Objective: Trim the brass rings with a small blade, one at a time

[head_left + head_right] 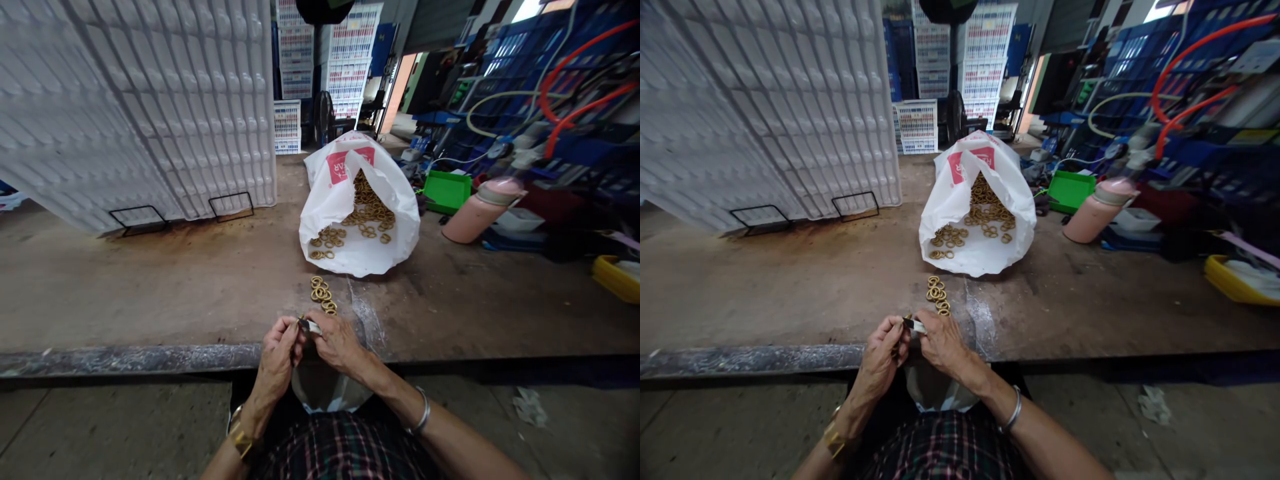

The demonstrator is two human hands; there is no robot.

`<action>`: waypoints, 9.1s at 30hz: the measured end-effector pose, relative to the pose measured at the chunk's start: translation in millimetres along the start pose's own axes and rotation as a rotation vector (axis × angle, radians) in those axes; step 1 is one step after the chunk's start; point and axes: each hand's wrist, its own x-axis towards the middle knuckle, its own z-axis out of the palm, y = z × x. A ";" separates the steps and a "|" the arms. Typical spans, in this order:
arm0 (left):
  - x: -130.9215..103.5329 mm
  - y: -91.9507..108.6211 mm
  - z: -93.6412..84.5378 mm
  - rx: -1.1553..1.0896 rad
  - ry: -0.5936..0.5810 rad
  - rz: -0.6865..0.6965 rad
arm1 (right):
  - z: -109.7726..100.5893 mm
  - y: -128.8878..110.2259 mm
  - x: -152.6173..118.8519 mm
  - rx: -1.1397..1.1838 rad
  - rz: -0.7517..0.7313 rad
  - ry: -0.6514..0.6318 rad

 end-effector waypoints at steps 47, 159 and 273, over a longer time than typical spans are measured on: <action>-3.1 4.6 -3.4 -0.550 0.017 -0.303 | -29.6 50.5 9.6 -0.110 0.459 0.209; 14.4 -11.4 18.6 0.170 0.022 -0.029 | -11.8 2.5 -3.0 -0.343 0.271 -0.174; 31.8 -3.2 25.8 0.087 -0.007 0.015 | -36.7 16.5 30.4 0.667 0.317 0.006</action>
